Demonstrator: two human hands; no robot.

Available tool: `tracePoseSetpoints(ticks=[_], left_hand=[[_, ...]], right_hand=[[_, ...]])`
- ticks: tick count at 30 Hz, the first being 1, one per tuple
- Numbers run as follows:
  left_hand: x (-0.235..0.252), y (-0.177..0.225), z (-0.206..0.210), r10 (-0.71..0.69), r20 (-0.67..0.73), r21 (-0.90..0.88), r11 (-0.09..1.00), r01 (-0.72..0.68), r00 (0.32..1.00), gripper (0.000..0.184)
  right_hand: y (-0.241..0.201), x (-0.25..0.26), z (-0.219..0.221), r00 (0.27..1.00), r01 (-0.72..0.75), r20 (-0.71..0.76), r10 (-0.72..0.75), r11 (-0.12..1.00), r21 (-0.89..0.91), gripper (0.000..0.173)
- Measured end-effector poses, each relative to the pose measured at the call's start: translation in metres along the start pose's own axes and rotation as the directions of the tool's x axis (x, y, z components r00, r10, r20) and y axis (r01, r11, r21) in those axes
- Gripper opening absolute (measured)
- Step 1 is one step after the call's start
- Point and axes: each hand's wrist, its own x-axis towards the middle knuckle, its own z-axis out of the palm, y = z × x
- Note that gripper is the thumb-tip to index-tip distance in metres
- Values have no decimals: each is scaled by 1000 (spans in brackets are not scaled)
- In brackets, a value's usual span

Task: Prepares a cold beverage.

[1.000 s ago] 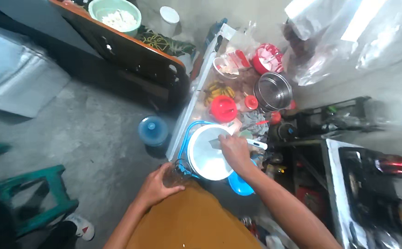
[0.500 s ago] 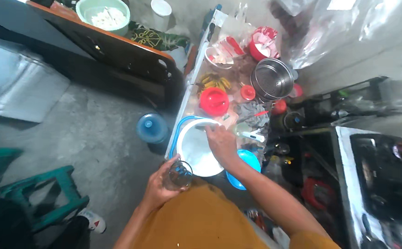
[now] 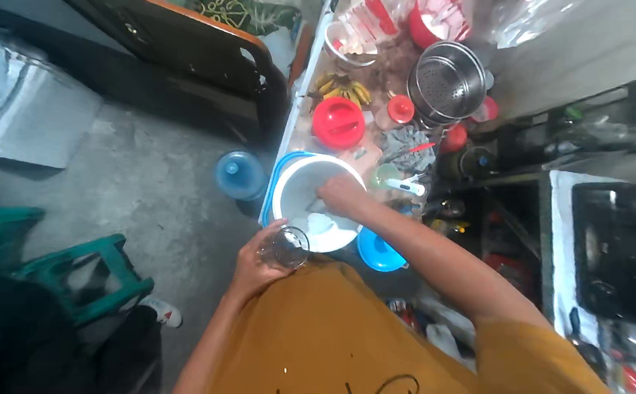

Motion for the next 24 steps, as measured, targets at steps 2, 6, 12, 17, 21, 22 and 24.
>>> tracePoseSetpoints(ticks=[2,6,12,17,21,22,24], left_hand=[[-1,-2,0,14,6,3,1000,-14,1000,90],[-4,-2,-1,62,-23,23,998,-61,998,90],[-8,3,-8,29,-115,0,1000,-30,993,89],[-6,1,-9,25,-122,-28,999,-29,992,88],[-6,0,-10,-5,-90,-59,998,0,996,89],[-8,0,-11,-19,-86,-39,999,15,996,88],[-13,-3,-14,-38,-90,42,998,42,995,84]], right_hand=[[3,3,8,1000,7,-27,-7,1000,4,15],[-3,-7,-9,1000,-10,4,10,1000,-28,17],[-24,-37,-15,947,-267,-168,274,962,62,9],[-29,2,10,866,-410,-210,454,885,222,17],[-23,28,17,895,-394,-112,433,882,258,13],[-22,29,14,897,-404,-77,436,876,264,14],[-22,24,8,895,-417,-38,444,864,283,17]])
